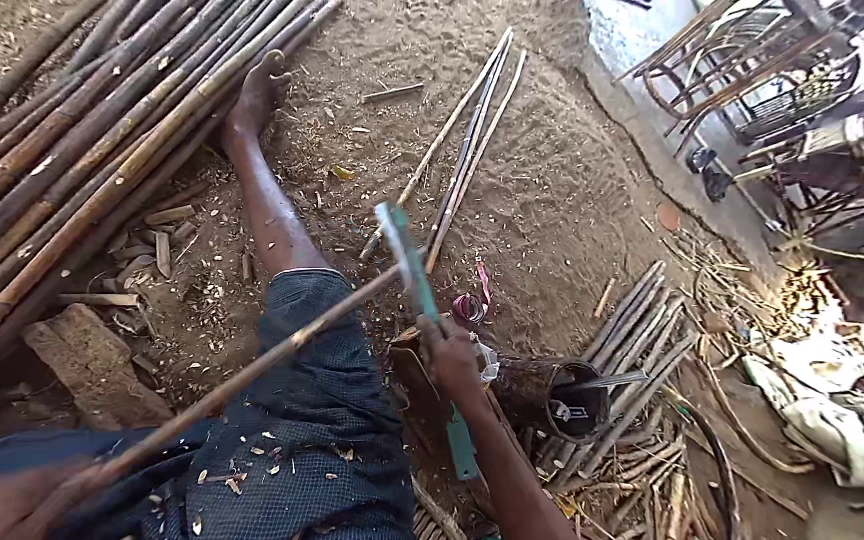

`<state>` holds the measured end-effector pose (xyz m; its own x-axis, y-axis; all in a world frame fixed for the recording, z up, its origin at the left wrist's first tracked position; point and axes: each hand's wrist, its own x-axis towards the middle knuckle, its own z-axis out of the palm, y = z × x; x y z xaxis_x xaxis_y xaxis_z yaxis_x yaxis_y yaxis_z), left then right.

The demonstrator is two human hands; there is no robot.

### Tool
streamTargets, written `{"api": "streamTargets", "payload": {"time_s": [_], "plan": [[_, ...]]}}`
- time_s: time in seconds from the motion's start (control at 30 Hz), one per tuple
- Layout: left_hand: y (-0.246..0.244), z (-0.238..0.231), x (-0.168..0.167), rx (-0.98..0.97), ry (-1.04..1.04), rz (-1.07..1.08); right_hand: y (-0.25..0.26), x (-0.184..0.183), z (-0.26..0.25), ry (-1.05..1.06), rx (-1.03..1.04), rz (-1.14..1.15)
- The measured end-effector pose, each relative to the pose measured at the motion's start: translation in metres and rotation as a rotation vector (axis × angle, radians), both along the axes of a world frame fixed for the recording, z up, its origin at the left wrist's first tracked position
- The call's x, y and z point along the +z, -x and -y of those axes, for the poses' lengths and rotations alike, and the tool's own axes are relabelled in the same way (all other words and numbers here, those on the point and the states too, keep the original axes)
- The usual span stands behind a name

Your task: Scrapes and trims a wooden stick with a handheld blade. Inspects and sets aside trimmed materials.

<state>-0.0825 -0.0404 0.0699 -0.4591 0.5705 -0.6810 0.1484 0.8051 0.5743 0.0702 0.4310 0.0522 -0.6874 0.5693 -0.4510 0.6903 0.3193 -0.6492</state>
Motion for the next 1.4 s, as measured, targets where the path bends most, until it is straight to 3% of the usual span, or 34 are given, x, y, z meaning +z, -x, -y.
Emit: {"api": "streamTargets", "payload": {"time_s": [0.1,0.23,0.3,0.37,0.47,0.53,0.6,0.73,0.87,1.0,1.1,1.13,1.23,1.33,1.4], "plan": [[-0.01,-0.011,0.017,-0.057,0.103,-0.046,0.0,-0.009,-0.02,0.009,-0.101,-0.046],[-0.029,-0.085,-0.042,0.042,-0.219,-0.437,0.008,-0.021,0.003,0.046,0.04,-0.004],[-0.035,-0.1,-0.065,0.1,-0.288,-0.552,0.014,-0.013,0.0,-0.003,0.043,-0.01],[-0.036,-0.099,-0.068,0.126,-0.291,-0.592,0.008,-0.001,-0.012,-0.001,-0.021,-0.063],[-0.041,-0.095,-0.068,0.154,-0.255,-0.605,-0.011,-0.008,-0.017,0.035,-0.129,-0.142],[-0.038,-0.094,-0.068,0.155,-0.268,-0.597,-0.01,-0.01,-0.005,-0.062,0.042,0.007],[-0.036,-0.092,-0.07,0.148,-0.286,-0.591,-0.011,-0.011,-0.004,-0.063,0.08,0.04],[-0.039,-0.09,-0.068,0.151,-0.254,-0.587,-0.021,-0.014,-0.021,0.007,-0.104,-0.108],[-0.033,-0.09,-0.068,0.134,-0.266,-0.538,-0.022,-0.01,-0.004,-0.053,0.108,0.049],[-0.036,-0.087,-0.068,0.128,-0.224,-0.556,-0.027,-0.016,-0.015,-0.003,-0.06,-0.075],[-0.028,-0.092,-0.069,0.104,-0.248,-0.51,-0.025,-0.014,0.01,-0.137,0.243,0.037],[-0.025,-0.093,-0.068,0.1,-0.25,-0.488,-0.024,-0.011,0.009,-0.157,0.243,0.028],[-0.023,-0.087,-0.068,0.095,-0.248,-0.435,-0.024,-0.014,-0.004,-0.067,-0.034,-0.087],[-0.017,-0.087,-0.067,0.102,-0.261,-0.346,-0.021,-0.016,0.003,-0.105,0.094,0.025],[-0.016,-0.086,-0.067,0.103,-0.275,-0.344,-0.023,-0.011,-0.008,-0.091,0.064,-0.019]]}}
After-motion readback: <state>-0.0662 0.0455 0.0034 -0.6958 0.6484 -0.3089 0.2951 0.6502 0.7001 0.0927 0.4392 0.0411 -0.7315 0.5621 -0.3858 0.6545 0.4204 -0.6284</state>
